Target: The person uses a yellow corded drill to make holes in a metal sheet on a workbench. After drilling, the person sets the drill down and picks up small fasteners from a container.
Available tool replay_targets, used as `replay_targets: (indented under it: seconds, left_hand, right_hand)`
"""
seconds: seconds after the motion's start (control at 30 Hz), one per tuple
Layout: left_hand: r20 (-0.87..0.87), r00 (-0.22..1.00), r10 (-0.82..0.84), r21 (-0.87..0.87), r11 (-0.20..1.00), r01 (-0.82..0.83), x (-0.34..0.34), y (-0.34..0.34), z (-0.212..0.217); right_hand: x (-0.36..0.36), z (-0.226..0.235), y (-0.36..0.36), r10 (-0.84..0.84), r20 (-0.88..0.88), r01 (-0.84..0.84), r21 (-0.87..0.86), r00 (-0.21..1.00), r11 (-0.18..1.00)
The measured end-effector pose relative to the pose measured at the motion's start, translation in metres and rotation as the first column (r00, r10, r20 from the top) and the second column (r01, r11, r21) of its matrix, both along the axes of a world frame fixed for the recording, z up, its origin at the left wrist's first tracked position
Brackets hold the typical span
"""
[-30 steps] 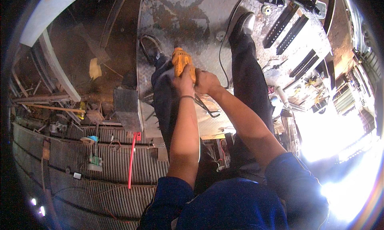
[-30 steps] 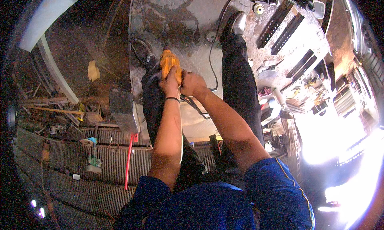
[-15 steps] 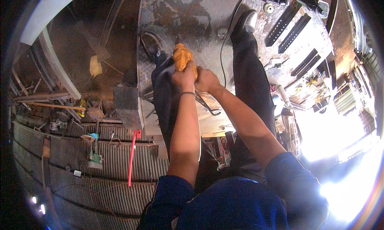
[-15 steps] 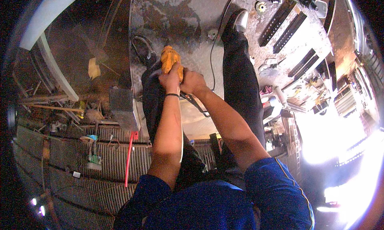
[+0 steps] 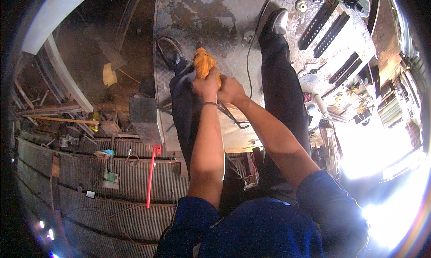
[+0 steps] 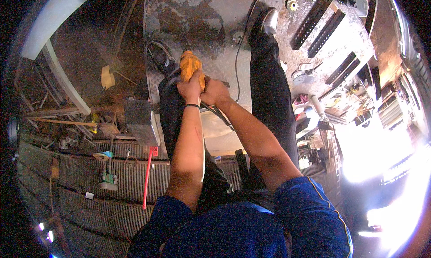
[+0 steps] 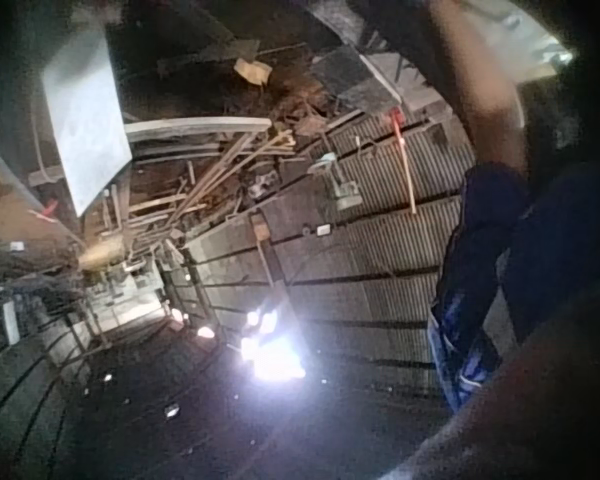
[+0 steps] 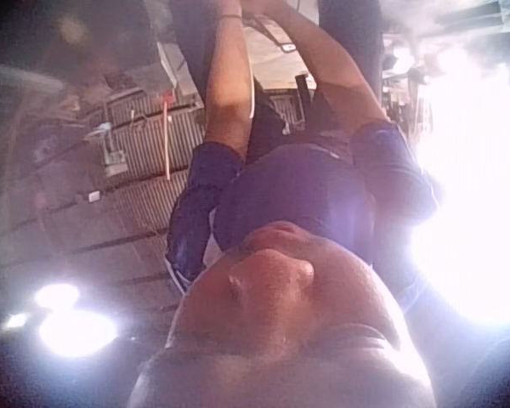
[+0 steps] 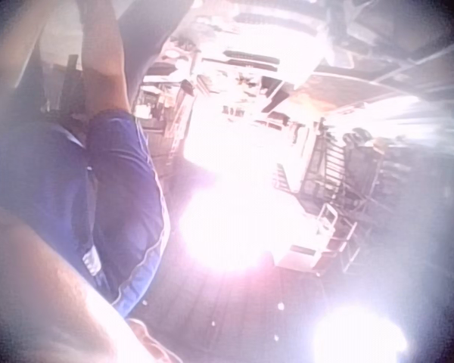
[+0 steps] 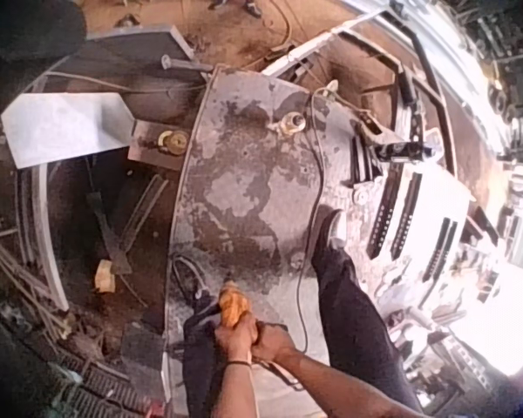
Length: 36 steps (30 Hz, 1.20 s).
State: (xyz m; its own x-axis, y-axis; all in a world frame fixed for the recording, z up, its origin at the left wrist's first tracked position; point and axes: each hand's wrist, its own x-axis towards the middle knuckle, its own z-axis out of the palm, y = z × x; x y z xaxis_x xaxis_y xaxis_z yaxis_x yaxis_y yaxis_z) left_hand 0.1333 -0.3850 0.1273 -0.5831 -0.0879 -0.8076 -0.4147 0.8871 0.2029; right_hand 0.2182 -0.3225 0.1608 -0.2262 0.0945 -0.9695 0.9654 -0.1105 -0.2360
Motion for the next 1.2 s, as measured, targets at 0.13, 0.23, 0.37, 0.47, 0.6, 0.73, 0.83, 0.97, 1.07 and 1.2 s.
replay_targets:
  seconds: [0.13,0.23,0.37,0.47,0.6,0.73,0.83,0.97,1.07,1.2]
  left_hand:
    - [-0.006,0.999,0.052,-0.002,0.999,-0.052,0.000,-0.008,-0.012]
    - [-0.023,0.997,0.077,0.022,0.997,-0.077,0.002,-0.011,-0.014]
    - [0.006,1.000,0.014,0.010,1.000,-0.014,-0.003,-0.003,-0.010]
    - [0.110,0.967,0.232,-0.003,0.972,-0.233,0.001,-0.008,-0.012]
    - [0.583,0.313,0.749,0.079,0.331,-0.940,0.052,-0.049,-0.008]
    - [0.504,0.472,0.723,0.183,0.445,-0.877,0.044,-0.023,0.008]
    - [0.522,0.635,0.570,0.124,0.686,-0.717,0.019,-0.020,0.005]
    - [0.418,0.730,0.540,0.146,0.753,-0.641,0.006,0.005,0.004]
    - [0.358,0.729,0.583,0.197,0.716,-0.669,0.003,0.014,0.004]
    - [0.271,0.784,0.559,0.162,0.776,-0.609,-0.003,0.009,-0.004]
  right_hand:
    - [-0.007,0.004,0.005,-0.010,0.018,0.010,0.001,1.000,1.000]
    - [-0.008,0.004,0.005,-0.009,0.022,0.009,-0.004,1.000,1.000]
    - [-0.009,0.003,0.007,-0.007,0.031,0.007,0.004,1.000,1.000]
    - [-0.011,0.005,0.012,0.099,0.038,-0.100,0.027,0.994,0.995]
    - [-0.007,-0.007,0.040,0.575,-0.071,-0.578,-0.031,0.815,0.815]
    - [-0.010,0.020,0.052,0.392,0.032,-0.390,-0.051,0.919,0.919]
    - [0.000,0.030,0.042,0.185,0.099,-0.178,-0.078,0.978,0.981]
    - [0.001,0.030,0.045,0.178,0.052,-0.174,-0.085,0.983,0.981]
    - [-0.007,0.025,0.044,0.156,0.028,-0.154,-0.051,0.987,0.987]
    - [-0.015,0.016,0.040,0.186,0.031,-0.184,-0.058,0.982,0.981]
